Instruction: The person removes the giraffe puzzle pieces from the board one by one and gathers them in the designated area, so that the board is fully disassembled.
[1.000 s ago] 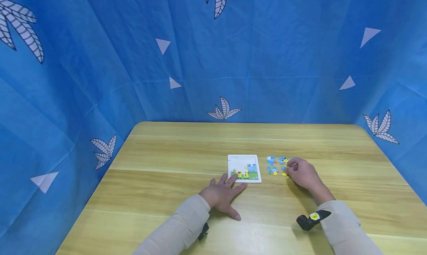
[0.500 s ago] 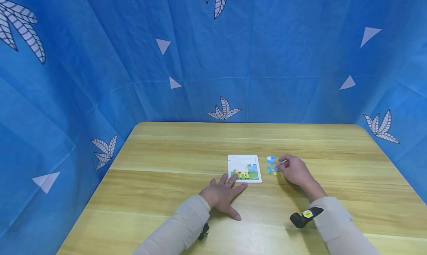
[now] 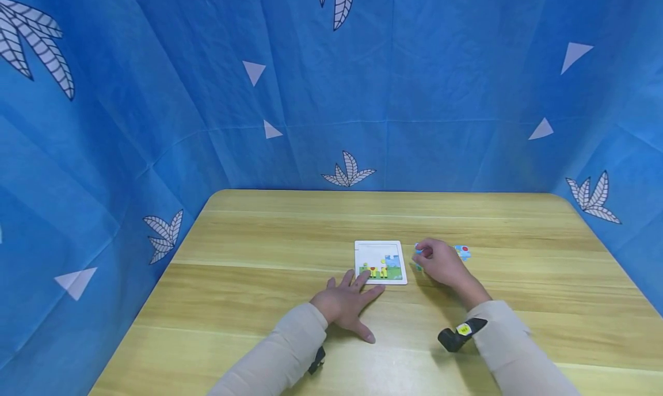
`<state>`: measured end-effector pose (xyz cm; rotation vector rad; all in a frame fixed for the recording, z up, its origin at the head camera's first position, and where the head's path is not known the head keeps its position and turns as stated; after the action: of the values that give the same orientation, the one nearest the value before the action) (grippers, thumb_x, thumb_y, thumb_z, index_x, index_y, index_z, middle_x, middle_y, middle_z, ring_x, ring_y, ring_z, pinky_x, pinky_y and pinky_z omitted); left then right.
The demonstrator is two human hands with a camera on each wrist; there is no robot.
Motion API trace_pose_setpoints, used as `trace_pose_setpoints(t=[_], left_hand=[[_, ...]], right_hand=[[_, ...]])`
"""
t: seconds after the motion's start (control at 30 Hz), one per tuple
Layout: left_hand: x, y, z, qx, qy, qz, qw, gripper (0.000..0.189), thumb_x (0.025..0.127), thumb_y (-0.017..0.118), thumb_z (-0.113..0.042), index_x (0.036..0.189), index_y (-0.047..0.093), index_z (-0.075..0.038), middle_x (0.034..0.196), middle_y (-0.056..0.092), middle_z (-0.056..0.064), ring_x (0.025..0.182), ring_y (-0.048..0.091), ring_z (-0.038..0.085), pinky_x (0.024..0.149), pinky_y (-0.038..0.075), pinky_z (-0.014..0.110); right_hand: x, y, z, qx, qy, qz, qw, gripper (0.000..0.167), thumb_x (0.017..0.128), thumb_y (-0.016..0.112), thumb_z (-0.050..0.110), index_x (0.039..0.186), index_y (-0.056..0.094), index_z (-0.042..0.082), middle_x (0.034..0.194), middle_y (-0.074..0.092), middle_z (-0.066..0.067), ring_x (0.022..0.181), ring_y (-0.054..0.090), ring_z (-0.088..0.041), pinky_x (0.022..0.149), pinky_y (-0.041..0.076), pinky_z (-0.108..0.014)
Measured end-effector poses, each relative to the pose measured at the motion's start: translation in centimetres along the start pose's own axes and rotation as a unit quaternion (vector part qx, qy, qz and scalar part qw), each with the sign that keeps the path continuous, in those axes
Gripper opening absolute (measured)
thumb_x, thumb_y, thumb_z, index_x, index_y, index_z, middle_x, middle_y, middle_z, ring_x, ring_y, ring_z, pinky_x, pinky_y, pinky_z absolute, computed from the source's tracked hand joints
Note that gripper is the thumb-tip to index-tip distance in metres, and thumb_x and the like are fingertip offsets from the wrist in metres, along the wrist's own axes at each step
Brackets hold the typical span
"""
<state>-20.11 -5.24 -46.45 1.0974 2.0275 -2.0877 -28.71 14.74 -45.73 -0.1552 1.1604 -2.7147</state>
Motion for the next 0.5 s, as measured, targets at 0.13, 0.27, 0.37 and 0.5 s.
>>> trace_pose_setpoints(t=[0.13,0.27,0.37,0.5], left_hand=[[0.1,0.1,0.1,0.005,0.000,-0.001,1.0000,0.104,0.066,0.065,-0.073,0.149,0.008,-0.045,0.160,0.002,-0.001,0.145,0.007,0.032,0.110,0.018,0.060],[0.2,0.1,0.1,0.005,0.002,0.000,1.0000,0.105,0.066,0.064,-0.073,0.149,0.008,-0.045,0.160,0.001,0.000,0.145,0.007,0.032,0.110,0.018,0.060],[0.1,0.1,0.1,0.001,0.002,0.003,1.0000,0.105,0.066,0.065,-0.073,0.149,0.008,-0.045,0.160,0.001,0.000,0.145,0.006,0.032,0.110,0.018,0.061],[0.1,0.1,0.1,0.003,0.000,0.005,1.0000,0.104,0.066,0.064,-0.073,0.149,0.008,-0.045,0.160,0.001,0.000,0.145,0.006,0.032,0.110,0.018,0.061]], right_hand=[[0.3,0.4,0.6,0.003,-0.003,0.003,1.0000,0.029,0.087,0.063,0.014,0.109,0.061,-0.005,0.092,0.065,-0.014,0.086,0.061,-0.027,0.077,0.049,-0.043],[0.5,1.1,1.3,0.005,-0.009,0.015,0.9998,0.028,0.088,0.063,0.013,0.108,0.061,-0.006,0.094,0.065,-0.015,0.089,0.061,-0.028,0.081,0.049,-0.045],[0.6,1.5,1.8,0.009,-0.015,0.024,0.9996,0.027,0.088,0.063,0.013,0.107,0.062,-0.006,0.095,0.066,-0.015,0.091,0.062,-0.029,0.083,0.049,-0.046],[0.9,2.2,2.3,0.008,-0.014,0.039,0.9991,0.027,0.088,0.064,0.014,0.108,0.063,-0.003,0.097,0.066,-0.014,0.093,0.061,-0.028,0.085,0.049,-0.045]])
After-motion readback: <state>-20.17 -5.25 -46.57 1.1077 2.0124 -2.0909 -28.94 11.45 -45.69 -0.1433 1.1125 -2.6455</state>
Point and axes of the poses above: each hand's wrist, its own x-axis towards the middle knuckle, its own y-axis out of the palm, z = x × y, the point moved 6 cm from there along x, towards the middle knuckle
